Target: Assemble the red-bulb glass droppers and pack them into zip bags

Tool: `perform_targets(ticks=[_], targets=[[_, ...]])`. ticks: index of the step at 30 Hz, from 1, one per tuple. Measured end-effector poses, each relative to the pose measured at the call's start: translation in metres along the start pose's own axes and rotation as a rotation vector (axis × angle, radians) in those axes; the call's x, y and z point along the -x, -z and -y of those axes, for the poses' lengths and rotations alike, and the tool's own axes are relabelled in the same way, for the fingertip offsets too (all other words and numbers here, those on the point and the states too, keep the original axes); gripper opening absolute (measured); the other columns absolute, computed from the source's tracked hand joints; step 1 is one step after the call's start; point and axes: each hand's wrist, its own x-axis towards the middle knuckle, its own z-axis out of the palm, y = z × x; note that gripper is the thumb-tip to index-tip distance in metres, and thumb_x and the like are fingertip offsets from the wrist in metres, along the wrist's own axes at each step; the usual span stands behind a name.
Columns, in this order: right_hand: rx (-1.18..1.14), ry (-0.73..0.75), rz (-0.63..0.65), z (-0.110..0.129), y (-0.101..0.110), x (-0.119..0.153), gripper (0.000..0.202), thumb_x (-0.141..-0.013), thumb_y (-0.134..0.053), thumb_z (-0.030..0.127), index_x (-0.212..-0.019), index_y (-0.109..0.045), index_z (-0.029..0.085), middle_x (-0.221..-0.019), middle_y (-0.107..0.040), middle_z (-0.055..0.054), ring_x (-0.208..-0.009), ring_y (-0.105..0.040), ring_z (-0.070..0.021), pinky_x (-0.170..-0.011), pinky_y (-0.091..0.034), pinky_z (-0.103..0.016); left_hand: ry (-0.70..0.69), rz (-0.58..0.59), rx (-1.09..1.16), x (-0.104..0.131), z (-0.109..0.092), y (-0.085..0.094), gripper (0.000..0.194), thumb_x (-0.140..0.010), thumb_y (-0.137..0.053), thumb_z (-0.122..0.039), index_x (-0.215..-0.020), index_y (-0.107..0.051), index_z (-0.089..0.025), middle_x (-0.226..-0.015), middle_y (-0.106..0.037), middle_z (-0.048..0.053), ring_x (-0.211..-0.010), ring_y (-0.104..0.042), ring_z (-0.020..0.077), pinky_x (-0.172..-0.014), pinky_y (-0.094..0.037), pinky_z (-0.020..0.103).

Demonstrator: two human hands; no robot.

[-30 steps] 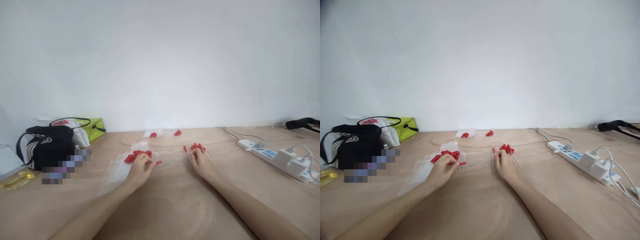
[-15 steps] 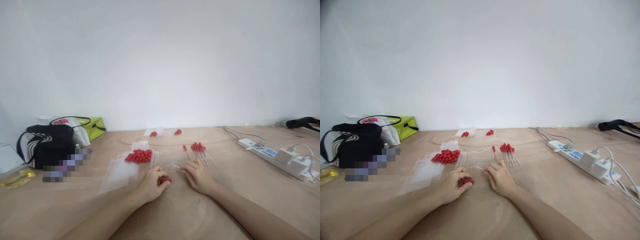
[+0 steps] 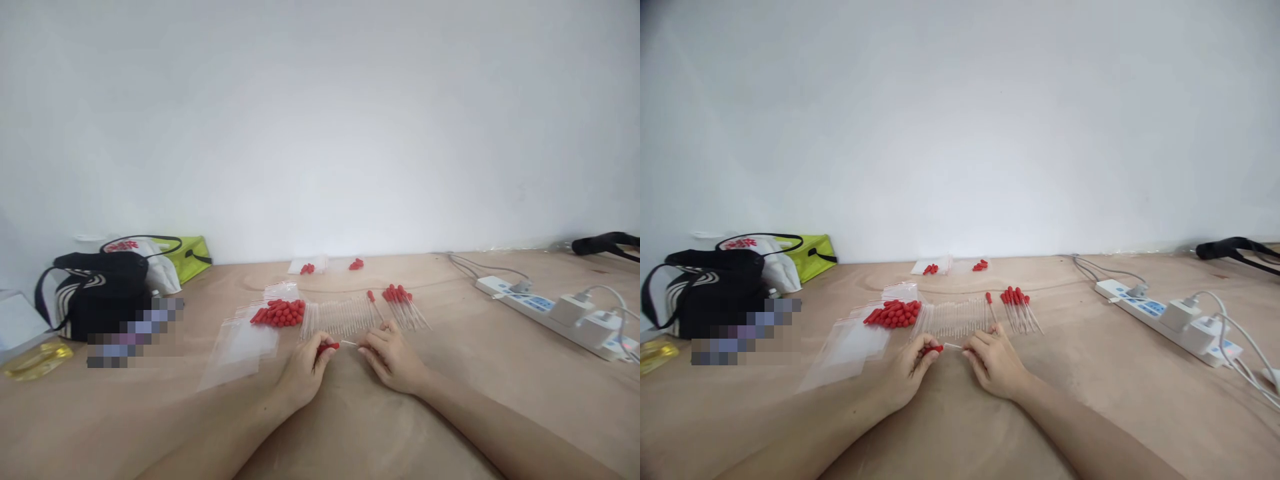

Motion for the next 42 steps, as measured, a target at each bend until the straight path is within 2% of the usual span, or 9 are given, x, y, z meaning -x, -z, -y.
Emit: perform_targets(ticks=[5, 11, 18, 27, 34, 42], targets=[[-0.032, 0.009, 0.014, 0.001, -0.001, 0.0, 0.015, -0.084, -0.037, 0.018, -0.083, -0.052, 0.017, -0.07, -0.057, -0.001, -0.063, -0.047, -0.0119, -0.071, -0.028, -0.03, 0.004, 0.014, 0.032, 0.0, 0.002, -0.002, 0.011, -0.084, -0.04, -0.024, -0.083, -0.048, -0.017, -0.061, -0.055, -0.003, -0.056, -0.053, 0.0126, -0.054, -0.041, 0.023], [-0.059, 0.01, 0.026, 0.0, -0.002, 0.0, 0.015, -0.084, -0.038, 0.018, -0.084, -0.052, 0.017, -0.071, -0.057, -0.002, -0.062, -0.048, -0.0116, -0.071, -0.029, -0.03, -0.038, -0.002, 0.053, 0.0, 0.0, -0.002, 0.015, -0.084, -0.042, -0.023, -0.09, -0.054, -0.017, -0.076, -0.063, 0.001, -0.065, -0.058, 0.0136, -0.06, -0.045, 0.023], [-0.105, 0.006, 0.033, 0.0, -0.004, 0.0, 0.019, -0.086, -0.038, 0.02, -0.089, -0.056, 0.018, -0.069, -0.058, -0.001, -0.062, -0.05, -0.0114, -0.067, -0.029, -0.029, -0.133, -0.054, -0.029, 0.0, 0.0, -0.001, 0.018, -0.084, -0.044, -0.025, -0.081, -0.06, -0.017, -0.073, -0.064, 0.002, -0.066, -0.058, 0.0139, -0.061, -0.043, 0.023], [-0.053, 0.08, 0.032, -0.006, -0.004, -0.001, 0.023, -0.083, -0.041, 0.014, -0.095, -0.059, 0.022, -0.076, -0.062, -0.001, -0.065, -0.049, -0.0106, -0.068, -0.023, -0.031, -0.252, 0.078, -0.066, 0.004, 0.0, 0.003, 0.021, -0.086, -0.04, -0.021, -0.08, -0.06, -0.016, -0.069, -0.058, 0.002, -0.064, -0.054, 0.0127, -0.06, -0.042, 0.022], [0.024, 0.075, 0.067, 0.005, 0.0, 0.001, 0.022, -0.082, -0.038, 0.014, -0.082, -0.059, 0.019, -0.069, -0.058, 0.0, -0.059, -0.045, -0.0105, -0.064, -0.022, -0.03, -0.269, 0.128, -0.111, 0.005, 0.004, 0.0, 0.022, -0.085, -0.041, -0.025, -0.079, -0.06, -0.016, -0.066, -0.057, 0.002, -0.06, -0.052, 0.0124, -0.058, -0.041, 0.022], [-0.03, 0.043, 0.059, 0.016, -0.006, 0.002, 0.022, -0.081, -0.034, 0.013, -0.075, -0.056, 0.018, -0.063, -0.055, -0.002, -0.057, -0.043, -0.0117, -0.061, -0.023, -0.029, -0.293, 0.202, -0.124, 0.007, -0.007, 0.007, 0.017, -0.083, -0.042, -0.021, -0.079, -0.058, -0.016, -0.069, -0.057, 0.003, -0.061, -0.052, 0.013, -0.058, -0.041, 0.022]])
